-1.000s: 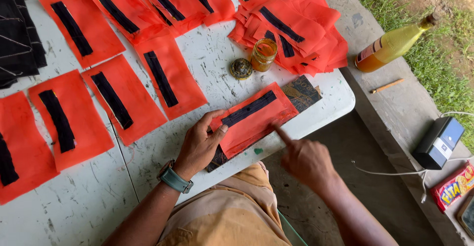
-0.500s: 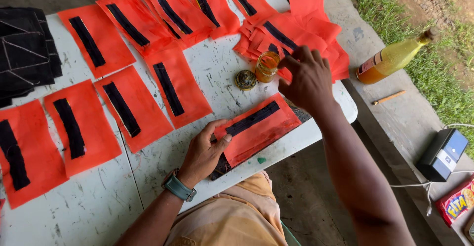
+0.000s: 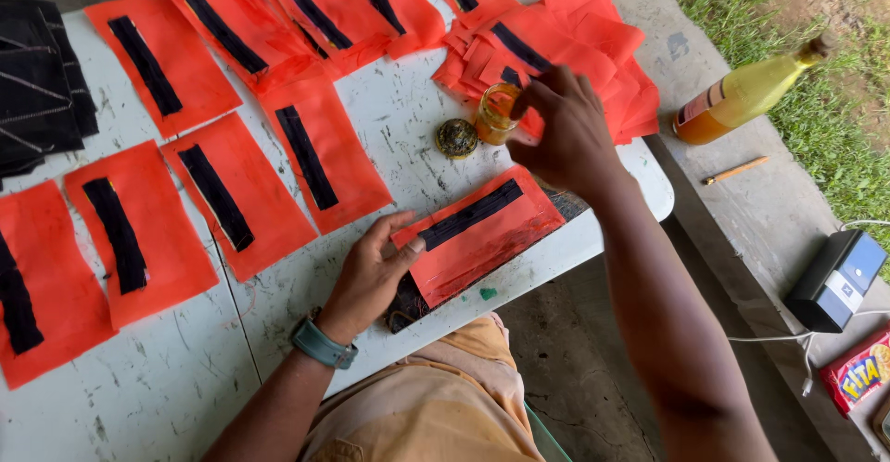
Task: The person repeatedly picks up orange fabric pouches with black strips, places them on a patterned board, and presses the black strip flat with a finger. The person then sets the pouch aside and repeats the process with the next pouch.
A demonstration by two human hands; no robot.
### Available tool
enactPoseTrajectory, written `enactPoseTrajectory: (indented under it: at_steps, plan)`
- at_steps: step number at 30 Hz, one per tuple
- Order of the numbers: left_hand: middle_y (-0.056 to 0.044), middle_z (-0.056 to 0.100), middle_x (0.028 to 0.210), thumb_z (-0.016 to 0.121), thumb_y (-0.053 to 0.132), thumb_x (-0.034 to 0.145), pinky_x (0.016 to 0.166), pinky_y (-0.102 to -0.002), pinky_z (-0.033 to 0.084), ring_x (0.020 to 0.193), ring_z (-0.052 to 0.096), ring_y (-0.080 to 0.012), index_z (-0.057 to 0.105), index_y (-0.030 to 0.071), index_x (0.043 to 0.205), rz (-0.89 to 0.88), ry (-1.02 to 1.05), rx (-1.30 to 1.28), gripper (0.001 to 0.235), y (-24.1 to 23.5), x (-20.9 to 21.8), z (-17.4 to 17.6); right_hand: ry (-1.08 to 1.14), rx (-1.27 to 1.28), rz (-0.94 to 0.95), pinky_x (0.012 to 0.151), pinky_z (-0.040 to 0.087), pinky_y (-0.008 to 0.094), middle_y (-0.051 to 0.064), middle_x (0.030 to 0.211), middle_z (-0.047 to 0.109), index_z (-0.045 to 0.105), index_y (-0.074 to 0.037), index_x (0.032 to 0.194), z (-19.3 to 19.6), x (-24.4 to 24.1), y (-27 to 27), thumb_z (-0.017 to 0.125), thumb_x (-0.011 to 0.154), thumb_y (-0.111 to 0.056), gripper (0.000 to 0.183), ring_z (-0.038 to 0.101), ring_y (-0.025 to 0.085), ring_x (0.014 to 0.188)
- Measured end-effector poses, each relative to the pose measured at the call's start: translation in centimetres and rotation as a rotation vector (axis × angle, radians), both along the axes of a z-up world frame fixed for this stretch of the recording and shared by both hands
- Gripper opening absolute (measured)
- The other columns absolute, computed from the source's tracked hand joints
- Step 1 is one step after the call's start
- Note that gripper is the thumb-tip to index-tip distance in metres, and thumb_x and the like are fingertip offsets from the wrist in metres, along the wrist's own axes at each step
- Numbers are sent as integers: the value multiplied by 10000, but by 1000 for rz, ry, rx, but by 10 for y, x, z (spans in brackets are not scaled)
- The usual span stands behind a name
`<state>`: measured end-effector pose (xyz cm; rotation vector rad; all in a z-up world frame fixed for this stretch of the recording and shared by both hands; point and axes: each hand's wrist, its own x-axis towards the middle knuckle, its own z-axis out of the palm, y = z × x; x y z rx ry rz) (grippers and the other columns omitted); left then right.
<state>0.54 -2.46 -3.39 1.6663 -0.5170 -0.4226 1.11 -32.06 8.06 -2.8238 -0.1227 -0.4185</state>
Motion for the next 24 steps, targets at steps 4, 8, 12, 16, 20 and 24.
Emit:
enactPoseTrajectory:
  at_steps: [4,8,12,16,20,24]
  plan:
    - [-162,595,1412,660,288,984,1067,-354,474,1302,564,-209,516,12,1421,-24,173,-111,537,2,6,-9,378,826,10,850,548,338,98,1169,620,381,-134,1536,-14,-85,11,816,761,-118,889,618,169,1017]
    - [-178,637,1306,668,294,954,1008,-345,518,1195,628,-201,490,21,1434,-21,218,-68,580,1,14,-6,670,1331,-136,657,575,334,175,1056,731,107,-234,1671,-24,-142,25,735,760,-49,1122,658,189,699]
    - [-182,724,1152,663,324,951,957,-349,538,1066,689,-212,439,30,1465,-61,282,-22,633,-5,30,2,888,937,-265,596,592,358,97,812,782,114,-333,1687,-30,-145,69,678,710,-21,1171,675,180,576]
    - [-191,746,1114,704,339,909,944,-345,547,1099,701,-209,407,50,1483,-152,301,83,707,-19,51,15,804,574,33,660,596,367,69,727,788,125,-253,1643,-32,-143,119,699,690,-49,1131,725,246,608]
    - [-236,739,1143,750,367,821,933,-349,567,1087,718,-254,379,86,1502,-325,237,272,825,-40,74,28,902,247,19,633,568,429,122,650,710,235,-305,1667,-25,-143,134,616,778,-99,988,712,324,593]
    - [-207,599,1369,857,380,735,1026,-377,485,1233,622,-295,426,55,1467,-397,-91,395,909,-77,87,25,710,85,59,572,543,462,110,768,733,354,-302,1590,-22,-149,128,643,811,-171,842,692,336,613]
